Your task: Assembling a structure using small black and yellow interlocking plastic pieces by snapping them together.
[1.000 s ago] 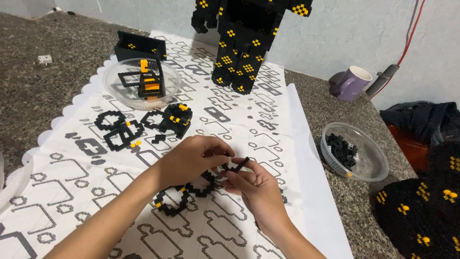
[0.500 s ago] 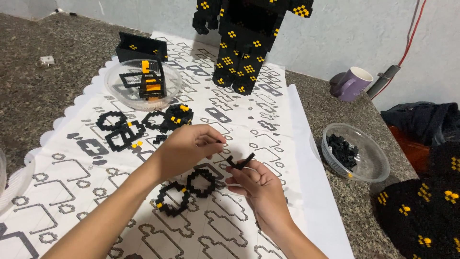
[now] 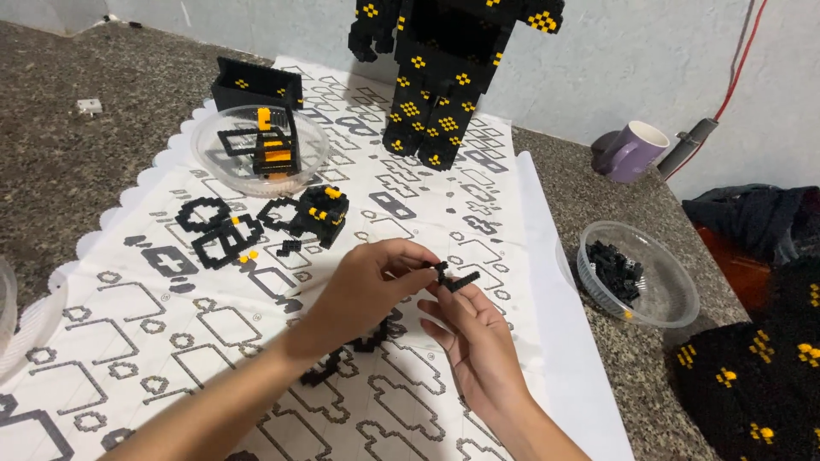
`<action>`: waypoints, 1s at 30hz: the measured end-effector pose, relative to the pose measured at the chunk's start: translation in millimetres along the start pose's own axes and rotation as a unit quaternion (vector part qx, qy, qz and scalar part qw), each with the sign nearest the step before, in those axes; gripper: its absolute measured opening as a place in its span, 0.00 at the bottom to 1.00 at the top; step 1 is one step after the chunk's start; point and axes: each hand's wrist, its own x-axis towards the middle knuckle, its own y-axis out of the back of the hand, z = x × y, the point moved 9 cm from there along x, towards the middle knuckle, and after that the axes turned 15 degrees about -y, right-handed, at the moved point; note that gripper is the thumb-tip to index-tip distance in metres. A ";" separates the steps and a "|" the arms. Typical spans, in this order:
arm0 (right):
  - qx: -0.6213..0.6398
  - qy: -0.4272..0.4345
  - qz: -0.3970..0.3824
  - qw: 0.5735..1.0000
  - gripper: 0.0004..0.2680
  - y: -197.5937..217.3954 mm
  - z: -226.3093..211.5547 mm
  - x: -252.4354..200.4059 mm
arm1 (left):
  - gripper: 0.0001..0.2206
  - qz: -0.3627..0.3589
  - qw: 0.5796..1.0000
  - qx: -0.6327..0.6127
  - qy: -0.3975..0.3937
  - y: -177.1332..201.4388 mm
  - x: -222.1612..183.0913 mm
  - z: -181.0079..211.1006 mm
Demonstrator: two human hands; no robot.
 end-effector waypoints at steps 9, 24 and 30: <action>-0.018 0.019 0.042 0.999 0.07 -0.6 -3.2 -7.9 | 0.11 0.005 0.999 -0.036 -0.034 -11.3 -0.1 2.3; -0.058 0.005 -0.008 0.998 0.08 -5.4 -1.1 -5.6 | 0.08 -0.001 0.998 -0.055 -0.016 -12.1 -2.9 -1.3; -0.055 -0.004 0.009 0.998 0.08 -11.3 -3.5 -13.0 | 0.09 0.004 0.999 -0.015 -0.043 -9.5 0.8 -1.8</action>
